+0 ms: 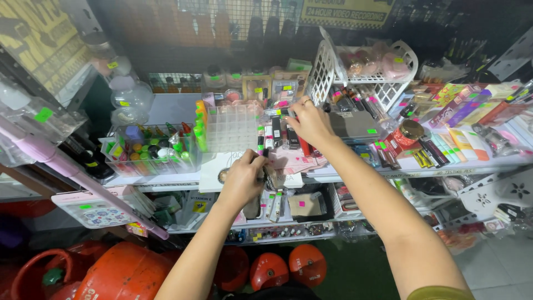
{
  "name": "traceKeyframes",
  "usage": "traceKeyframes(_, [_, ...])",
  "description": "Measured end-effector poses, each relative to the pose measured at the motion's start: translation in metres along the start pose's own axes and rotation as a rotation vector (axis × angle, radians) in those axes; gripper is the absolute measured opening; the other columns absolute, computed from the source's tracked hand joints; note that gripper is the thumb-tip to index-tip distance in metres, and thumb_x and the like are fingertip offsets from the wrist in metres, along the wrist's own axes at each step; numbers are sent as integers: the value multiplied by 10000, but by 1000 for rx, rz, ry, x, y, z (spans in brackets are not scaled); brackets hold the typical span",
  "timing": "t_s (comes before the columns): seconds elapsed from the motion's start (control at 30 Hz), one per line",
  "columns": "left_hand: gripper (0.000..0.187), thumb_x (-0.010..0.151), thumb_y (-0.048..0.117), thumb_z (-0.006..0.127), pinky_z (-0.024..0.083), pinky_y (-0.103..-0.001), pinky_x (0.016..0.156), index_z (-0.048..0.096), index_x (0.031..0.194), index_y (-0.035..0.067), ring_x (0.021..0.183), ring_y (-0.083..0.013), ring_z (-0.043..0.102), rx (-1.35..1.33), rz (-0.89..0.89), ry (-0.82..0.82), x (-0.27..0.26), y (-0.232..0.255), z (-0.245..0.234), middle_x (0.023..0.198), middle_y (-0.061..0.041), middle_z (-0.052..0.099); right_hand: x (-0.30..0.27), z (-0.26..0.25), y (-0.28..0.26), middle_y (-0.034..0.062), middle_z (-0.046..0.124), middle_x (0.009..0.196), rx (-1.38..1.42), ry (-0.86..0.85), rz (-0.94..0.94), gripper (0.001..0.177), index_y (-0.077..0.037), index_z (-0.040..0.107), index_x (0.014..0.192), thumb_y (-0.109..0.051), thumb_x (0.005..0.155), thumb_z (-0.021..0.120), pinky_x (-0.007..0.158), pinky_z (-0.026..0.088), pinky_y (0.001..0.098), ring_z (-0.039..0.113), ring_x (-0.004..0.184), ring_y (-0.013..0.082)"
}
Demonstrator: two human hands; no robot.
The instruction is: Organizing and cleaning various cosmetic products on display shelves.
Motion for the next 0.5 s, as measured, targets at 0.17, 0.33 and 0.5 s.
traceKeyframes(0.17, [537, 613, -25, 772, 533, -486, 810, 696, 1123, 124, 939, -408, 640, -21, -9, 65, 6, 0, -2, 1116, -125, 622, -6, -5, 9, 136, 645, 1078, 92, 101, 43, 220, -46, 716, 994, -250, 923, 758, 747, 550, 470, 697, 853, 364])
traceKeyframes(0.33, [573, 590, -19, 824, 524, -473, 802, 685, 1130, 113, 935, -393, 629, -128, -47, 78, 0, 3, -13, 1113, -126, 608, -36, -31, -10, 162, 638, 1002, 197, 301, -55, 147, -19, 713, 986, -122, 891, 759, 737, 554, 429, 677, 850, 370])
traceKeyframes(0.5, [616, 593, 119, 881, 513, -458, 843, 656, 1165, 90, 1012, -371, 614, -201, -166, 250, -14, 2, -27, 1138, -147, 546, -102, -9, -32, 75, 708, 939, 423, 384, 42, 56, -43, 688, 950, -13, 905, 701, 717, 573, 303, 721, 837, 201])
Point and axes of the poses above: each hand's wrist, its own x-axis towards the middle knuckle, its own z-axis out of the palm, y = z × x, the point moved 6 cm from there along x, towards the middle knuckle
